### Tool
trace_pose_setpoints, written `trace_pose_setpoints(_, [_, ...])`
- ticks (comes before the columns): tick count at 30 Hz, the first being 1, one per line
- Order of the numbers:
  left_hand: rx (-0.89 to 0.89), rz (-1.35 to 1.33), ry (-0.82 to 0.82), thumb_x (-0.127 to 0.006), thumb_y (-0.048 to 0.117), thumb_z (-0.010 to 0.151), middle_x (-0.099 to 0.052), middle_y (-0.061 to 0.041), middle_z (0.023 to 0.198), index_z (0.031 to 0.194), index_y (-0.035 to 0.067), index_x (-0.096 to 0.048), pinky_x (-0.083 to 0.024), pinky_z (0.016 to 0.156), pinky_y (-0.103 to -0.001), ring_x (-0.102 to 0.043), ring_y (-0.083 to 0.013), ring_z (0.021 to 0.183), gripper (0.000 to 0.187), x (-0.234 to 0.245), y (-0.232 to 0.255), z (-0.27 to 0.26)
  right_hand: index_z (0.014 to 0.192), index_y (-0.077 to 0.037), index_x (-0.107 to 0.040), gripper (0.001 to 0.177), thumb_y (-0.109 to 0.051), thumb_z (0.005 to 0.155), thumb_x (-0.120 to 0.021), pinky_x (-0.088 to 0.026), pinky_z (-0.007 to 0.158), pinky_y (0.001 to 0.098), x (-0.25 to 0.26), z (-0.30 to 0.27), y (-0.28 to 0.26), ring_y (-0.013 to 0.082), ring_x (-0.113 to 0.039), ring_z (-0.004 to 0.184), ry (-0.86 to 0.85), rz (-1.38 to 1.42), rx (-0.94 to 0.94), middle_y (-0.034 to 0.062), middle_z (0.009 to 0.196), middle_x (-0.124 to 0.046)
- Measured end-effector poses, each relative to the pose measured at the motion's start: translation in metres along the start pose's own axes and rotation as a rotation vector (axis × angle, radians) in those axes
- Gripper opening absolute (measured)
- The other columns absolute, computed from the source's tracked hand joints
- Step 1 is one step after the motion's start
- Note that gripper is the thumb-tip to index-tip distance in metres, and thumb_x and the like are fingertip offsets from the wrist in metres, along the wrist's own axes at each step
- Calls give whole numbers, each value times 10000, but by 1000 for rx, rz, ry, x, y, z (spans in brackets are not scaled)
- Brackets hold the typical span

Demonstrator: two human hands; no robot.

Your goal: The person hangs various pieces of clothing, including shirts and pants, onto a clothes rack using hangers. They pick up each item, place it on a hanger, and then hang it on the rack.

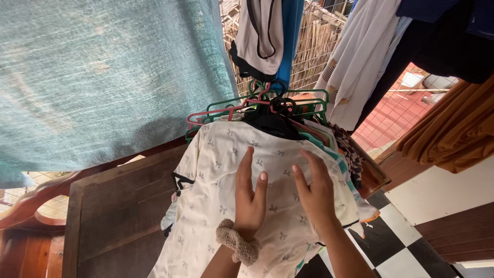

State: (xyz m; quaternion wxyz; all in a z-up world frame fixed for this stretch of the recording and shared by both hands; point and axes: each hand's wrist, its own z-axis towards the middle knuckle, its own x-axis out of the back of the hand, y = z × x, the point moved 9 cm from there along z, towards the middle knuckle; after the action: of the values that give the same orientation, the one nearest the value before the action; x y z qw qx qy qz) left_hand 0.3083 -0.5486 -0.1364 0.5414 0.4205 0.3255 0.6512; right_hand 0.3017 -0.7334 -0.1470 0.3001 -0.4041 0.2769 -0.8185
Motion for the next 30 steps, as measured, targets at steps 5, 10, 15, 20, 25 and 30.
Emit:
trace_pose_setpoints(5, [25,17,-23,-494,333,1065,-390,-191,1644,1590,35,-345,-296,1230,-449,-361,-343,1534,622,-9,-13,7,1342,-69,-614,412,-284,992,-644,-472,1024,456,-3,16,35,343,-588,1252,51,-347,49,128,1351,-637])
trace_pose_setpoints(10, [60,33,-41,-508,322,1057,-396,-197,1617,1589,46,-347,-310,1213,-450,-373,-346,1507,621,-17,-20,13,1363,-79,-598,482,-279,933,-685,-479,978,474,-4,18,70,323,-596,1190,-20,-583,-24,128,1293,-641])
trace_pose_setpoints(15, [-2,126,-23,-579,290,1027,-437,-209,1590,1547,25,-409,-321,1206,-467,-391,-370,1494,608,-18,-20,19,1253,-51,-660,428,-280,898,-725,-498,913,470,4,16,87,345,-605,1113,-47,-486,-157,152,1173,-650])
trace_pose_setpoints(20, [6,248,-12,-648,267,987,-481,-196,1560,1447,40,-553,-330,1190,-472,-407,-371,1469,522,-18,-14,23,1021,6,-685,261,-210,898,-765,-531,787,382,24,14,49,270,-684,901,-19,-38,-95,138,991,-703])
trace_pose_setpoints(25, [-86,262,90,-659,256,989,-448,-211,1583,1476,12,-510,-291,1221,-493,-343,-396,1528,565,13,20,17,977,-10,-694,210,-177,875,-771,-523,650,276,26,-11,-14,146,-689,734,-110,152,-151,91,849,-733])
trace_pose_setpoints(30, [-172,233,250,-660,232,974,-348,-246,1643,1534,-17,-438,-260,1248,-491,-299,-406,1559,652,78,58,-12,1050,9,-702,201,-144,919,-713,-515,754,260,13,-28,-91,142,-663,824,-230,412,-31,91,927,-735])
